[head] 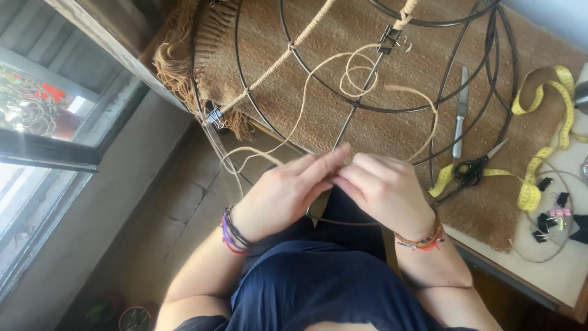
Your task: Weaving and tying twine or wicker onto a metal frame to create a decorative object like a lampshade.
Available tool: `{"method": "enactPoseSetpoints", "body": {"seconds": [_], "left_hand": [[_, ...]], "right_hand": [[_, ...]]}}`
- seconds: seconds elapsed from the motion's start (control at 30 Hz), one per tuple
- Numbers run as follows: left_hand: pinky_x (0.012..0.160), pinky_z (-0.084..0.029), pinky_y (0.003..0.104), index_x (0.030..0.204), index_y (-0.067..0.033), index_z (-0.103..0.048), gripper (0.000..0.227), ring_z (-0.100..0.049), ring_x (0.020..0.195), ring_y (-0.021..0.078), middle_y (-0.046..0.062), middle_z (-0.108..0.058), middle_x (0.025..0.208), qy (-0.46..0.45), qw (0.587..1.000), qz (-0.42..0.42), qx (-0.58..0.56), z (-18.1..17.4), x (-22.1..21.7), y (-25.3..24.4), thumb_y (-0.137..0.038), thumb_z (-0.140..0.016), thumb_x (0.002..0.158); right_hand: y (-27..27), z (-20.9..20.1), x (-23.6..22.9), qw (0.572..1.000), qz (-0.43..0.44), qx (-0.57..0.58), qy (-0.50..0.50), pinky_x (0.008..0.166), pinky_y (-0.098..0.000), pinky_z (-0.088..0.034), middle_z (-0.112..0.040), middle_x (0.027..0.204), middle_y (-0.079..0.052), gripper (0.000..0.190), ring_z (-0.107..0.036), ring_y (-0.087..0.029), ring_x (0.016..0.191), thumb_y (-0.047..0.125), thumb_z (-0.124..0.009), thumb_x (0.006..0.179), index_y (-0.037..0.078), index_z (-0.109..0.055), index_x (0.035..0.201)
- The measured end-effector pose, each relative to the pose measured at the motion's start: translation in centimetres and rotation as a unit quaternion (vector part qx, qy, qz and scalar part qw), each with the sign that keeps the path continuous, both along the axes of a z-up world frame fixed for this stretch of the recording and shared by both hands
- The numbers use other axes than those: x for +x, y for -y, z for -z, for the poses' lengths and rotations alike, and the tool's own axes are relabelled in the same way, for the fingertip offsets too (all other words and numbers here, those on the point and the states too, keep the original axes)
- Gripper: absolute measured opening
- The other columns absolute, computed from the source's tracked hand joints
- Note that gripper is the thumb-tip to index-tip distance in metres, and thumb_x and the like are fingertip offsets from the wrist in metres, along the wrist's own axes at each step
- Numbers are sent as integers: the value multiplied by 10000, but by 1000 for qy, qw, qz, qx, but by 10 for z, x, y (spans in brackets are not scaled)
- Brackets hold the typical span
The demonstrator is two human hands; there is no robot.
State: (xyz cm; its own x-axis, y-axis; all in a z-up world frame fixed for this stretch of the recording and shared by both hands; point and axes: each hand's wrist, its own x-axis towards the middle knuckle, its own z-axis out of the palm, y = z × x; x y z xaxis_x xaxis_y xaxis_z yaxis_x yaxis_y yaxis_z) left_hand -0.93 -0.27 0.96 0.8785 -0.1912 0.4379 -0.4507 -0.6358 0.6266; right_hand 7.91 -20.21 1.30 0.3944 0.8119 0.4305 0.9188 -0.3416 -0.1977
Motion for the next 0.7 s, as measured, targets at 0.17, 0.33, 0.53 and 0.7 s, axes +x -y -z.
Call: {"method": "enactPoseSetpoints", "body": {"seconds": [0.17,0.33,0.53,0.7], "left_hand": [[657,-572,376,1187,-227,-736,295,-676,889,268,16,-698,1013,-62,896,-281,339,68,-9,-94,-164,-630,919],[774,-520,328,1132,-194,-769,231,-615,1118,297,98,-674,1175,21,865,-345,363,14,44,-44,-173,-582,998],[690,-510,324,1031,-204,-656,357,-562,874,201,-36,-537,929,159,938,-233,203,64,136,28,-531,-688,889],[695,-474,294,860,-178,-580,193,-551,821,170,-33,-505,828,184,926,-263,200,75,151,41,-323,-706,857]], "right_hand": [[38,-8,24,996,76,-8,41,677,-278,-545,-634,830,52,92,-669,-156,744,277,-711,1008,201,-756,1030],[-5,1,15,999,3,6,32,714,-341,-572,-685,954,-24,168,-689,-217,885,216,-672,1004,149,-745,1139],[20,16,64,1000,22,-4,-11,886,-470,-558,-681,1016,-143,108,-672,-341,1017,144,-699,984,62,-755,1027],[23,24,114,994,45,97,18,908,-459,-552,-592,1126,-107,312,-610,-305,1065,-4,-766,955,54,-741,1261]]}}
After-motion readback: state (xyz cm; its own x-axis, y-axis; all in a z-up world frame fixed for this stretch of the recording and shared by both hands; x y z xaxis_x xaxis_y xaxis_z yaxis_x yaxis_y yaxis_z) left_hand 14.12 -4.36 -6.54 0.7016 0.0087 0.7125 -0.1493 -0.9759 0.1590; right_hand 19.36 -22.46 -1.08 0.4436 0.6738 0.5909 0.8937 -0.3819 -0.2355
